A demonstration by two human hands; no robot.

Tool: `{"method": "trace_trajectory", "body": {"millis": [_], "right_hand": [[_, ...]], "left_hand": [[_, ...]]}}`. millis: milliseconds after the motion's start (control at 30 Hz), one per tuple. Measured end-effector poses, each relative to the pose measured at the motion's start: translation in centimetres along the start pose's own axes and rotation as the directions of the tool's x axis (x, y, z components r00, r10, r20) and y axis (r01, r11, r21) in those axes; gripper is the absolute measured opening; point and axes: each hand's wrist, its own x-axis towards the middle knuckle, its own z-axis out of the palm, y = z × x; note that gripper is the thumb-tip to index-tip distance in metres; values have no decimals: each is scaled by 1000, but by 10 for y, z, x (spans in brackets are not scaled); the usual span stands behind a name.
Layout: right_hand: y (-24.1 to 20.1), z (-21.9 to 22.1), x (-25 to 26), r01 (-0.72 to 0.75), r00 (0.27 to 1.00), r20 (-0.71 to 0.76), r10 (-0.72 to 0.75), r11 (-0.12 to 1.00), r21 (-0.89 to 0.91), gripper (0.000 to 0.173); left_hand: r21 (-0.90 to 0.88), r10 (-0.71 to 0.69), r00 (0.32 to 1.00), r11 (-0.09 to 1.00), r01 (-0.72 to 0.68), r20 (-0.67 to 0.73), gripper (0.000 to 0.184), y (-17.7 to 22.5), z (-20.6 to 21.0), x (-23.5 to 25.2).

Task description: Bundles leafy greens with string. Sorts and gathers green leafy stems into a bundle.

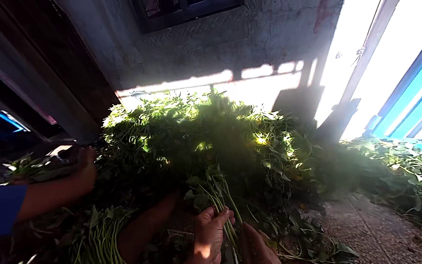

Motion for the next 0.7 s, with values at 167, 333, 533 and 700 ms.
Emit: {"method": "trace_trajectory", "body": {"millis": [167, 333, 533, 700], "right_hand": [[-3, 1, -6, 127, 992, 29, -124, 985, -115, 17], [-4, -6, -6, 164, 986, 57, -160, 983, -87, 17], [-4, -5, 1, 165, 986, 23, -164, 985, -54, 17], [2, -17, -13, 291, 956, 47, -289, 955, -54, 8]], "left_hand": [[53, 49, 999, 997, -50, 17, 11, -5, -1, 3], [16, -6, 999, 1000, 6, 33, 9, -6, -2, 5], [30, -74, 994, 997, 72, 75, 11, -4, -5, 6], [-23, 29, 999, 999, -30, -37, 12, -1, -4, 3]]}}
